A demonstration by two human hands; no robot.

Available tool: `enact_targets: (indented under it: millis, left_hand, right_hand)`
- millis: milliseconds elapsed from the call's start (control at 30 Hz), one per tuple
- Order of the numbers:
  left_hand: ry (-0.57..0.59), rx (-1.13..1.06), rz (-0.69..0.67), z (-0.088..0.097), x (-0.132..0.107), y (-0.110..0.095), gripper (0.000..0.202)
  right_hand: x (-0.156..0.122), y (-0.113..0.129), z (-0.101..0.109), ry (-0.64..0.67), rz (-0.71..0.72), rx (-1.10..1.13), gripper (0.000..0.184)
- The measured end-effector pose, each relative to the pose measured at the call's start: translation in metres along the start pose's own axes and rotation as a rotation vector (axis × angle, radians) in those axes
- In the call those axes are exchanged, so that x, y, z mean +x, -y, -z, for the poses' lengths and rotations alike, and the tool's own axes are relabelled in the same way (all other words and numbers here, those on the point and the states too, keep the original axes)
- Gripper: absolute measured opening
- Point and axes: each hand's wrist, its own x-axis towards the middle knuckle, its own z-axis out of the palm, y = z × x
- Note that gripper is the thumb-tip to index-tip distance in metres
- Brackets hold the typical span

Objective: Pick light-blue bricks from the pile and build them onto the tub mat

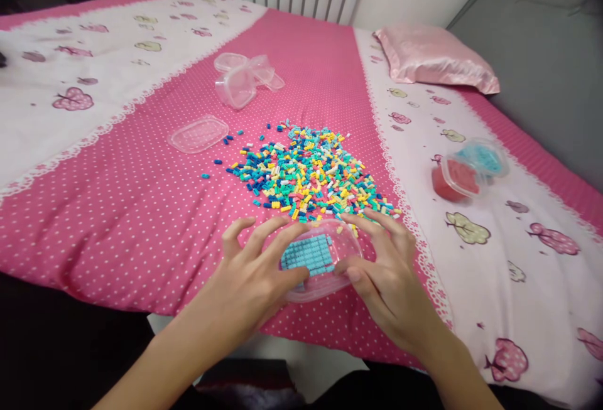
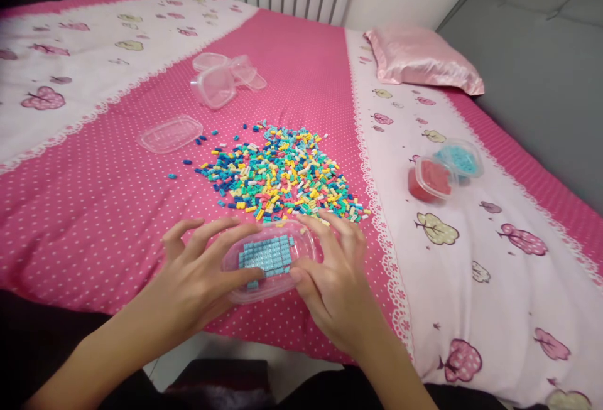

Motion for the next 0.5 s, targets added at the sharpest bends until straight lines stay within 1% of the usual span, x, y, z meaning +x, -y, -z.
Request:
enact_targets:
  millis: [133,233,333,500]
  left_hand:
    - [0.039,-0.009,-0.013,-0.0019,0.0008,0.0002,0.022]
    - [0.059,-0.002,-0.021,-0.0017,0.0013,0.0006,0.021]
    - [0.055,0.0,-0.022,-0.0015,0.0018,0.0006,0.018]
    - [0.046,-0.003,-0.021,-0.002,0.0033,0.0005,0.022]
  right_hand:
    - [0.0021,0.0012,-0.0011,0.013,0.029,-0.002,0.041]
    - [0.0021,0.0015,-0.0025,0.003,0.019,-0.002,0.04]
    - [0.0017,0.0008,-0.0029,-0.014,0.02,-0.005,0.039]
    - [0.0013,-0.0006,-0.0031,-0.012,0.019,-0.013,0.038]
